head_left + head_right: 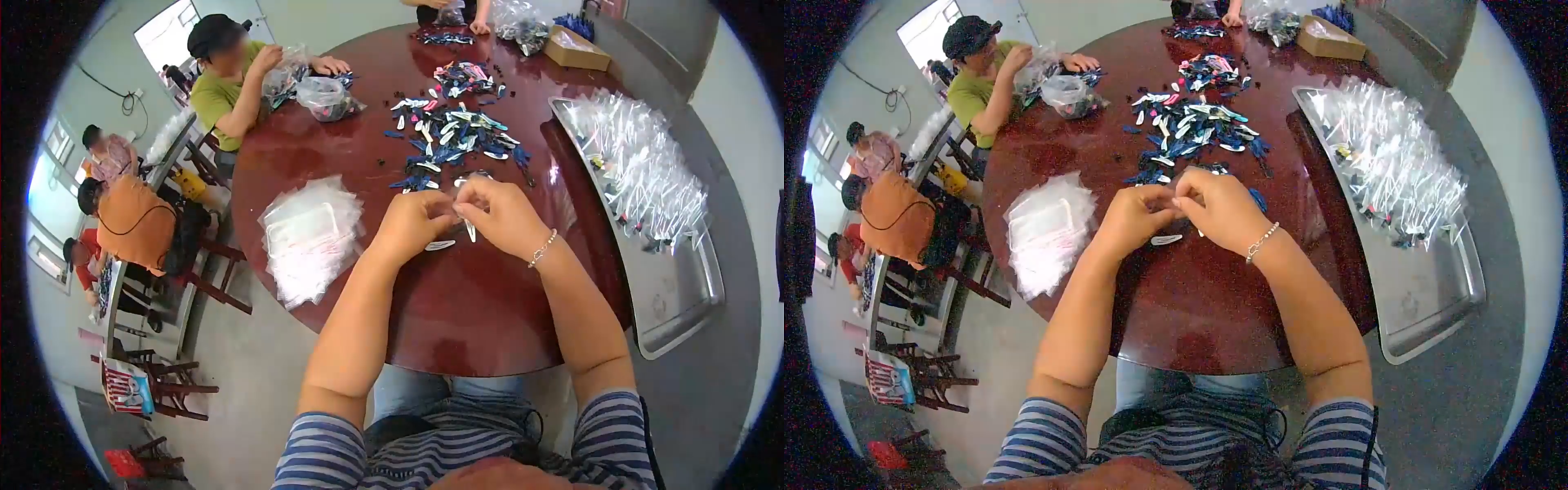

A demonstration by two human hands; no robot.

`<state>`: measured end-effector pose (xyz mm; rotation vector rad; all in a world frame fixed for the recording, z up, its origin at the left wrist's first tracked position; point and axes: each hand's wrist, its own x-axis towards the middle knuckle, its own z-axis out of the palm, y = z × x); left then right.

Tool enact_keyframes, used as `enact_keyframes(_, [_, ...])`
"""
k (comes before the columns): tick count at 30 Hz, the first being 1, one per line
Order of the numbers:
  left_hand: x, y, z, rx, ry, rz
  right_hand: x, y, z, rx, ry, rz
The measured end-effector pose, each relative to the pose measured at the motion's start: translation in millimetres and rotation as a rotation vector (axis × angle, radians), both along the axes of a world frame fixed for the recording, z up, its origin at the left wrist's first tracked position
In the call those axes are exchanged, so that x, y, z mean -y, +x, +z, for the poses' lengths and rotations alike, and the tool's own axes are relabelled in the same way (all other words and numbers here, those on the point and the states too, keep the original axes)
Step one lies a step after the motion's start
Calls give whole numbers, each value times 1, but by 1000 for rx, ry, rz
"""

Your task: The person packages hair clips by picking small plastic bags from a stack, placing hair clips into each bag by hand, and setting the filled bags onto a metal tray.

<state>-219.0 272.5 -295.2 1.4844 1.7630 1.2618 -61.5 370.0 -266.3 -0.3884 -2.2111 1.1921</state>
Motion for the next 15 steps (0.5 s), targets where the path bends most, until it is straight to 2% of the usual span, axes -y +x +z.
enact_keyframes(2, [-1, 0, 1, -15, -21, 3, 3, 0, 1, -8, -34, 2])
enact_keyframes(5, [3, 4, 11, -44, -30, -13, 4, 2, 2, 58, 68, 9])
enact_keyframes(7, [5, 6, 13, -57, -20, -30, 0, 3, -1, 87, 319, 66])
enact_keyframes(8, [5, 6, 13, -90, -21, -32, 0, 3, -2, 86, 318, 64])
enact_keyframes(10, [4, 6, 11, -124, -23, -34, 2, 2, -3, 43, 523, 92])
enact_keyframes(15, [3, 5, 8, -113, 39, -95, 13, 1, -4, 96, 576, 47])
